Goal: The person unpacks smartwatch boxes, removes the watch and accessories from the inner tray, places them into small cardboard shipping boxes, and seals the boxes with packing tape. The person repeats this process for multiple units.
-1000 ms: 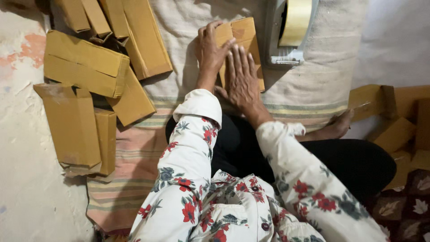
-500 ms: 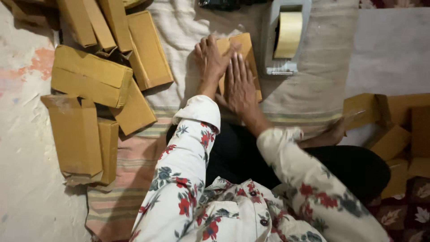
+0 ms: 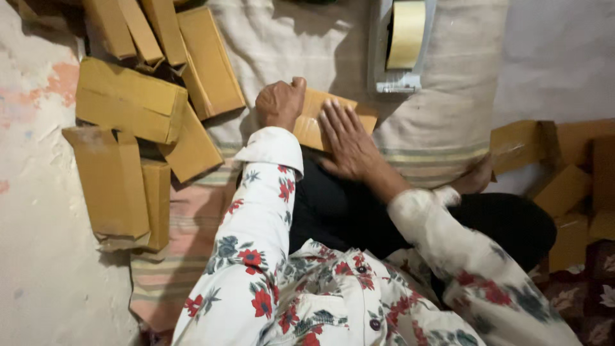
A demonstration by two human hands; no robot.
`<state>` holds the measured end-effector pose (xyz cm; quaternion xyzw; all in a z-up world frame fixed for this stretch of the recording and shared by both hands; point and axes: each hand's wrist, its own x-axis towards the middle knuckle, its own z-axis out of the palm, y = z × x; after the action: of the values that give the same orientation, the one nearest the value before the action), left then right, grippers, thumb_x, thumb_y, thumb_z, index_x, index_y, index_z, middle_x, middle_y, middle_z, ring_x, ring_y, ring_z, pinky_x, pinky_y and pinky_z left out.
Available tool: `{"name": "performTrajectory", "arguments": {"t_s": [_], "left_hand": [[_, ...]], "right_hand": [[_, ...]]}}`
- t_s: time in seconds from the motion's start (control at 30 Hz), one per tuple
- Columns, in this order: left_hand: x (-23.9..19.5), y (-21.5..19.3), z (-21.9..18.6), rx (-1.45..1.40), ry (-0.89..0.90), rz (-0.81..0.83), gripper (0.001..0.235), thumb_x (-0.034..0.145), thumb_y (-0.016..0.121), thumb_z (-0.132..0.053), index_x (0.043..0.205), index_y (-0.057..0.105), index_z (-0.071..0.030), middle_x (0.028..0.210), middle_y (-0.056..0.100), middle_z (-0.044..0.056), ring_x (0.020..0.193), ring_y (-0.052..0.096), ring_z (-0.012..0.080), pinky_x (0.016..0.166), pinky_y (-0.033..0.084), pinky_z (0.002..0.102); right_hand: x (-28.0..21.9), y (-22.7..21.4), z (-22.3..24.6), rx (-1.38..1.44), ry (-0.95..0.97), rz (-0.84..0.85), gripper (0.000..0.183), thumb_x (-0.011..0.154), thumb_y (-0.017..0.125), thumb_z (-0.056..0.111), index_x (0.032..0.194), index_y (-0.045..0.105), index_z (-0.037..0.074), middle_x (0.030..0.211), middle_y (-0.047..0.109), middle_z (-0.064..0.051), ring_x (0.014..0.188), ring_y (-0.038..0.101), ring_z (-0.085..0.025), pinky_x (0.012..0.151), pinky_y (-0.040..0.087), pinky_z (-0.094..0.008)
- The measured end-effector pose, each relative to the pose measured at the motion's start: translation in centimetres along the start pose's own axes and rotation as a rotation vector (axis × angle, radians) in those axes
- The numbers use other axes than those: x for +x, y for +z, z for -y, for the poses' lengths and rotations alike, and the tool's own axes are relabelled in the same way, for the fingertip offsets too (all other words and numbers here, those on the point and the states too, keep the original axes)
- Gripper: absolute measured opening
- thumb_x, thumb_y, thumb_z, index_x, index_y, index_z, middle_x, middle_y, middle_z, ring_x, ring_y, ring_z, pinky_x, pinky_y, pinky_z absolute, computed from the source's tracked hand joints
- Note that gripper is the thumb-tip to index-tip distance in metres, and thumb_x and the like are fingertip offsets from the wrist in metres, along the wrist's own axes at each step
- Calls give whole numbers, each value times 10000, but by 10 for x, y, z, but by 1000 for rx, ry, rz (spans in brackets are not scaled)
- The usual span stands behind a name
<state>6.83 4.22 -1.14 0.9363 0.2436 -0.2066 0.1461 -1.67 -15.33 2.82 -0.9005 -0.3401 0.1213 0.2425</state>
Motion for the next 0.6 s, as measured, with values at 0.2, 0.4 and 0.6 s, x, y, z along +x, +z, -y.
{"name": "performTrajectory", "arguments": {"t_s": [0.2,0.4,0.6], "left_hand": [[13,0,14,22,-30,122,500,904,385,-387,1082,753,-100,1195,686,188,1100,663,400,932,515,527],[-1,5,24,-85,-16,-72,499,1024,421,-420,1137,757,-69,1243,700,210,1180,651,397,1062,483,484],[-33,-30,23,408,1100,123,1399,549,799,-861,1525,266,-11,1514,361,216,1401,321,368,1147,224,623]], "right_hand": [[77,39,15,-370,79,-61,844,993,527,427,1571,278,-135,1648,234,-338,1563,158,-461,1288,73,-538],[65,20,10,-92,146,98,1296,661,660,800,1545,261,-60,1609,225,-289,1510,152,-447,1232,91,-556],[14,-4,-7,-72,201,-110,1354,599,814,716,1586,296,-51,1585,337,-272,1441,293,-457,1130,257,-590]]}}
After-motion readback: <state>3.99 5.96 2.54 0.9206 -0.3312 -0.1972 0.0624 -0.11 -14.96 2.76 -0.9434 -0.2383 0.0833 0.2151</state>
